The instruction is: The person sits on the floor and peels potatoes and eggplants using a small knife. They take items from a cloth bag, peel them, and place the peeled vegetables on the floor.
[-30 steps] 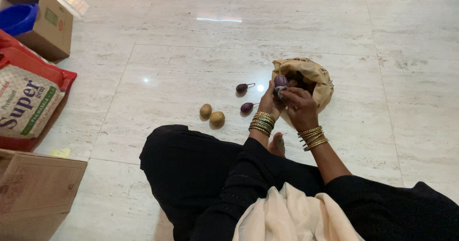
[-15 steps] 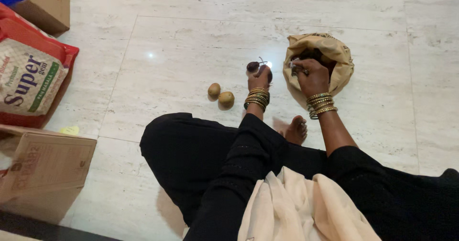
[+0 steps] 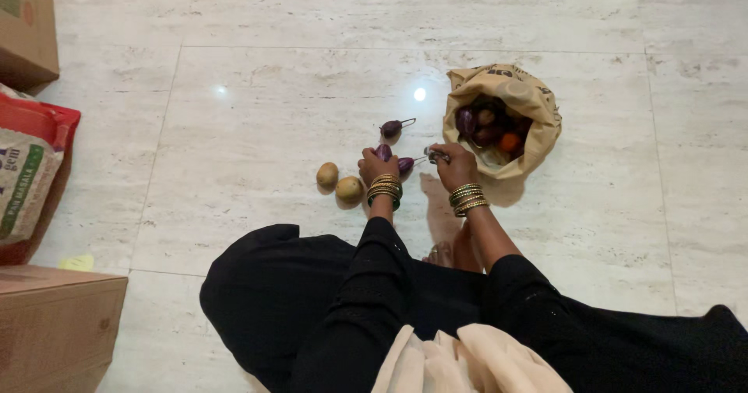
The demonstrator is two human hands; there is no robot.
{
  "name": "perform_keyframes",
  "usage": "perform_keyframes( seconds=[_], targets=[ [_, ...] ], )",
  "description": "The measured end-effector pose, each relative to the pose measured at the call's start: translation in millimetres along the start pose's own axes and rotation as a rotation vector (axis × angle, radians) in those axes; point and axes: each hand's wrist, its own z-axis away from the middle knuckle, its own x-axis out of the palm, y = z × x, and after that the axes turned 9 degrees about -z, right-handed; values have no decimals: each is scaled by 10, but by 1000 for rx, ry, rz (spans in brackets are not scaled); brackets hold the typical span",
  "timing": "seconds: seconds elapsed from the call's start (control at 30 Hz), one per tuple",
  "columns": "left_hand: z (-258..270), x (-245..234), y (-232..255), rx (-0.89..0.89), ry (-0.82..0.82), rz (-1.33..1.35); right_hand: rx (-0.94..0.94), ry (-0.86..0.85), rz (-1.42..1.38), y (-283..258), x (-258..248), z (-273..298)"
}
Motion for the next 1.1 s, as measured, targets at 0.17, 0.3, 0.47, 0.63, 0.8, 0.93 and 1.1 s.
perform_keyframes(
  seconds=[0.17, 0.3, 0.47, 0.63, 0.8, 0.93, 1.1],
  targets=[
    [225, -36, 311, 227, 408, -108, -55, 153, -51, 204, -287, -174],
    [475, 356, 832, 613, 297, 54, 204, 387, -234, 377, -579, -337],
    [688, 1304, 1307, 1012, 163, -65, 204, 423, -175, 686, -913, -396],
    [605, 2156, 1359, 1047, 97, -413, 102, 384, -149, 886, -981, -389],
    [665, 1790, 1372, 997, 223, -195, 164, 357, -170, 713, -1017, -462],
    [454, 1308, 1428, 647, -159, 172, 117, 317, -286, 314, -1012, -571],
    [-161, 526, 1430, -57, -782, 1021, 53, 185, -587, -287, -901, -612]
  ],
)
